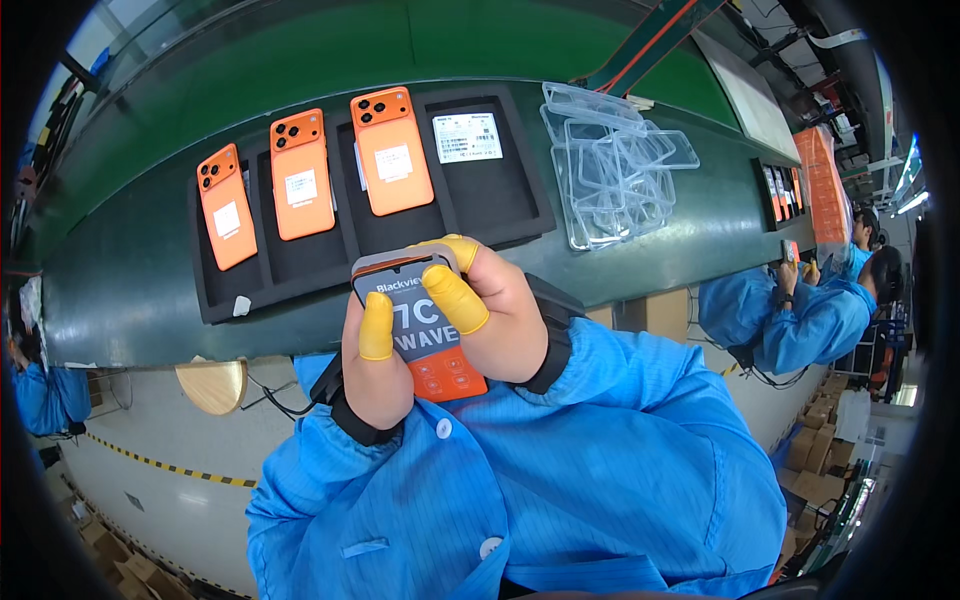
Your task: The recorder is assembling and inspecting smartphones on an industrial assembly line, placing them into a tray and checking screens.
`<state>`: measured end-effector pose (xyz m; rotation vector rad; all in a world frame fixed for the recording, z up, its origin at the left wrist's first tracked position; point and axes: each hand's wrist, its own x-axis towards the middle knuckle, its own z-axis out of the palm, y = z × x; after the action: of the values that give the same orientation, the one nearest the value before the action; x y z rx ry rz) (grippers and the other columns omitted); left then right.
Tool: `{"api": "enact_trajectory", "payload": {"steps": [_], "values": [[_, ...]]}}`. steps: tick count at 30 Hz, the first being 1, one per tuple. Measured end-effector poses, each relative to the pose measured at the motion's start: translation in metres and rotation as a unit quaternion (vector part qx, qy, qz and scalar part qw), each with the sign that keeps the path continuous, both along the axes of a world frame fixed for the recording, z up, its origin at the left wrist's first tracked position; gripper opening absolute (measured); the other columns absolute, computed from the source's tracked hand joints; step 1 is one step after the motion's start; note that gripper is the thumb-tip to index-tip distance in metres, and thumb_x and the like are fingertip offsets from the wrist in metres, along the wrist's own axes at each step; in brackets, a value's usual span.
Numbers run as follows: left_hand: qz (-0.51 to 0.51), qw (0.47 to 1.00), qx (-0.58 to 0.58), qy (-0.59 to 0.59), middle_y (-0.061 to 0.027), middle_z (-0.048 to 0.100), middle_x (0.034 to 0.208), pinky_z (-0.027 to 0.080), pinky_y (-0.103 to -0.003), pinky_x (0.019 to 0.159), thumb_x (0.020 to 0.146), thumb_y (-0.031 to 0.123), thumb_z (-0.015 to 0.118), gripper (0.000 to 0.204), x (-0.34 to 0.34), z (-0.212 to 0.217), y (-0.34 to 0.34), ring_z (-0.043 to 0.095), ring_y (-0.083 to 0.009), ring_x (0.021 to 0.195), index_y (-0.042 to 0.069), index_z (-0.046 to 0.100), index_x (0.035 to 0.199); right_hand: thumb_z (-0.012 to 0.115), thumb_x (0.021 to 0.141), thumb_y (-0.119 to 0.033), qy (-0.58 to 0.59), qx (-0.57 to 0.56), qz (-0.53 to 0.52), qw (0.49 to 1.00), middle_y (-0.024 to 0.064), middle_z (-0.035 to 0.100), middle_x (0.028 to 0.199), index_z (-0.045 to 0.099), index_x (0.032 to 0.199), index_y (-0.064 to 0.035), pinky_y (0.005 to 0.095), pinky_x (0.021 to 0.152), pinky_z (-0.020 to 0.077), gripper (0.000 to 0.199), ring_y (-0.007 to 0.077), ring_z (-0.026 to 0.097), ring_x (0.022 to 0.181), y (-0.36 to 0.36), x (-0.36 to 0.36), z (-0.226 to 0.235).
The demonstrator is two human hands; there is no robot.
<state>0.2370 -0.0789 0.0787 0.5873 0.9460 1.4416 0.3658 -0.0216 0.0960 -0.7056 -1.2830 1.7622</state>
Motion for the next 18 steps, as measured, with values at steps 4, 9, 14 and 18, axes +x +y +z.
{"api": "enact_trajectory", "payload": {"steps": [4,9,14,18], "values": [[-0.014,1.0,-0.013,-0.009,-0.0091,0.062,0.12,0.052,-0.032,0.09,0.101,0.043,0.048,0.05,-0.001,0.005,0.004,0.064,-0.0178,0.103,0.004,0.048,0.132,0.053,0.103,-0.013,0.038,-0.06,-0.028,0.997,0.0073,0.065,0.113,0.053,0.129,-0.0007,0.0267,0.088,0.0507,0.029,0.0112,0.062,0.101,0.003,-0.002,0.003],[-0.14,0.989,0.05,-0.015,-0.0091,0.06,0.125,0.048,-0.033,0.097,0.1,0.032,0.058,0.052,-0.022,-0.004,0.001,0.059,-0.0165,0.113,0.001,0.044,0.138,0.051,0.103,-0.01,0.036,-0.056,0.045,0.997,0.0068,0.066,0.112,0.054,0.129,-0.0014,0.0267,0.088,0.0509,0.028,0.0108,0.062,0.1,0.011,0.008,0.009],[-0.205,0.977,0.03,0.055,-0.0081,0.061,0.124,0.048,-0.032,0.095,0.099,0.031,0.06,0.05,-0.032,0.006,0.007,0.059,-0.0156,0.109,0.001,0.047,0.136,0.047,0.104,-0.012,0.035,-0.07,0.028,0.997,0.0084,0.067,0.112,0.055,0.13,-0.0014,0.0282,0.088,0.0525,0.028,0.0122,0.065,0.099,0.016,0.006,0.006],[-0.175,0.981,0.031,0.083,-0.0078,0.063,0.119,0.049,-0.031,0.092,0.102,0.034,0.056,0.047,-0.032,0.01,0.008,0.061,-0.0153,0.105,0.0,0.051,0.132,0.053,0.103,-0.014,0.072,-0.131,0.047,0.988,0.0044,0.066,0.112,0.054,0.128,-0.0018,0.0262,0.088,0.0503,0.028,0.0093,0.061,0.101,0.018,0.003,0.004]]}}
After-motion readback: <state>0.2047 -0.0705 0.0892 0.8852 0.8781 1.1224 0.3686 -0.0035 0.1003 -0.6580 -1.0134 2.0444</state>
